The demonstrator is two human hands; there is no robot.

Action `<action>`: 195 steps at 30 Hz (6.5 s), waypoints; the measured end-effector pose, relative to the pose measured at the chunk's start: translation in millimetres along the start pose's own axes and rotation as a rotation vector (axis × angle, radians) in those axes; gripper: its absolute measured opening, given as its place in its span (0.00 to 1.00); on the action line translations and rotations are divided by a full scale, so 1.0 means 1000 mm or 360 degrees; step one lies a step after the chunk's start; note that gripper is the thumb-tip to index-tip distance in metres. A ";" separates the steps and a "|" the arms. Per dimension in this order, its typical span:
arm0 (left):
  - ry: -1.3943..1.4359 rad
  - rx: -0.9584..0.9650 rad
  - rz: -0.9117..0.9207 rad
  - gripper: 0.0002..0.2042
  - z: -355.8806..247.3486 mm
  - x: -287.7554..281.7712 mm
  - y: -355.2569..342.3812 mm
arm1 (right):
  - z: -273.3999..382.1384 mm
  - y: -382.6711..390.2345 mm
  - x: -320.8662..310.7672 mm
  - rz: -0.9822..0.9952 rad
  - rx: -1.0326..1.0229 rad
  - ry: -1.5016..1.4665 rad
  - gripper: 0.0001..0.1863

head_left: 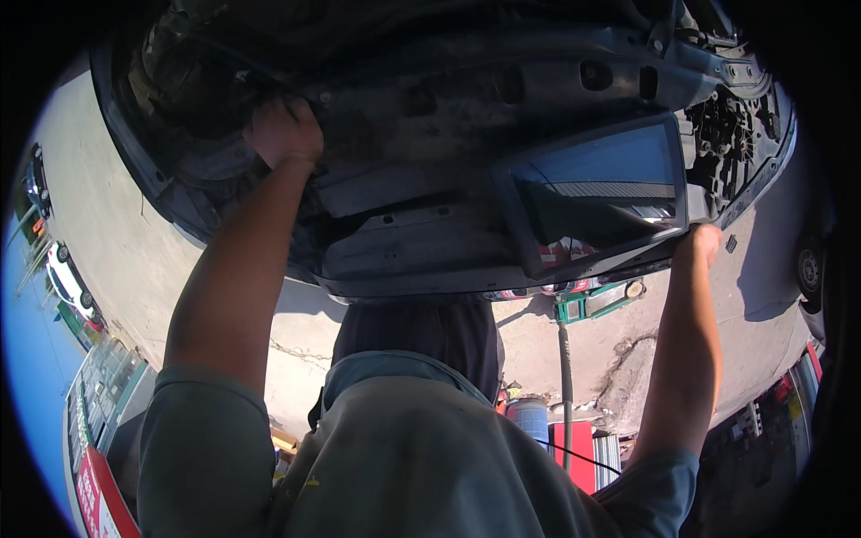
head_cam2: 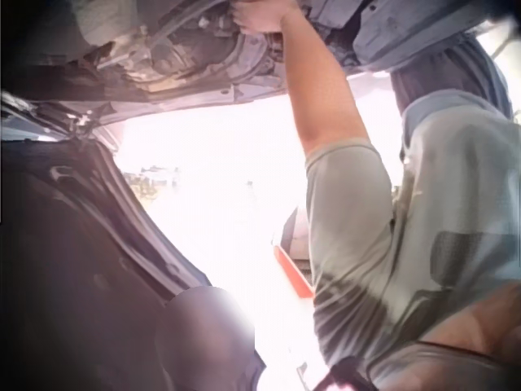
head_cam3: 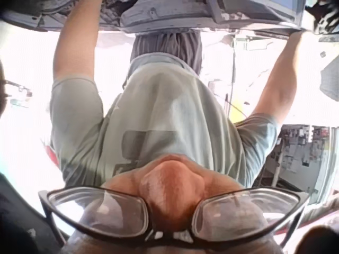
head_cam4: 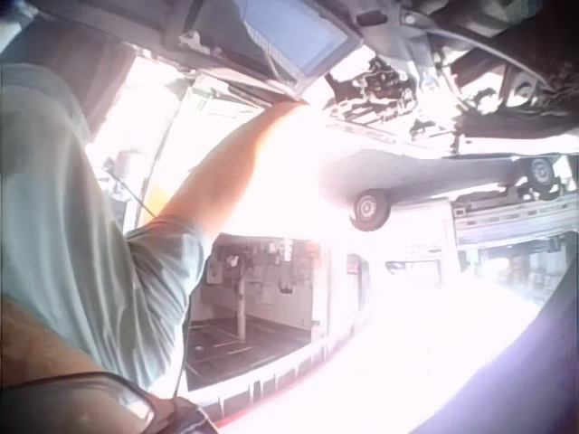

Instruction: The person works under the open hood of a BMW, reaching into the engine bay with both hands to adjust or secure components. They repeatedly reposition their hands and shift their body to access different areas, then close the hood at the end.

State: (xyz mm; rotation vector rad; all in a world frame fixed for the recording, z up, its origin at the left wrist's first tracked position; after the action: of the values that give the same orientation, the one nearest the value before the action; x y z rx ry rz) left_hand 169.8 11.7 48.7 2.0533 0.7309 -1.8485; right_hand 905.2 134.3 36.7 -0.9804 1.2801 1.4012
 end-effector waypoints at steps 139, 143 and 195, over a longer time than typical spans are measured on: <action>0.0173 -0.0122 0.0056 0.24 -0.012 -0.011 0.001 | -0.088 0.076 -0.027 -0.0135 -0.0640 0.0135 0.45; 0.0176 -0.0124 0.0032 0.23 -0.015 -0.013 0.003 | -0.088 0.075 -0.026 -0.0140 -0.0635 0.0141 0.44; 0.0311 -0.0057 -0.0146 0.16 -0.023 -0.038 0.005 | -0.085 0.050 0.000 -0.0126 -0.0686 0.0291 0.45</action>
State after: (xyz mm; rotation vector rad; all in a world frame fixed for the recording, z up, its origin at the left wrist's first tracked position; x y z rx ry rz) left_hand 190.1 12.7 88.6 2.2340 0.9148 -1.6827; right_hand 852.7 50.7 36.9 -1.4618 1.0728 1.5887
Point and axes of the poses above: each hand's wrist, its own y-axis away from the middle knuckle, its own x-axis out of the palm, z = x × y, the point moved 5 cm from there along -y, towards the middle knuckle, and after that the axes turned 13 degrees about y, right-handed, at the moved point
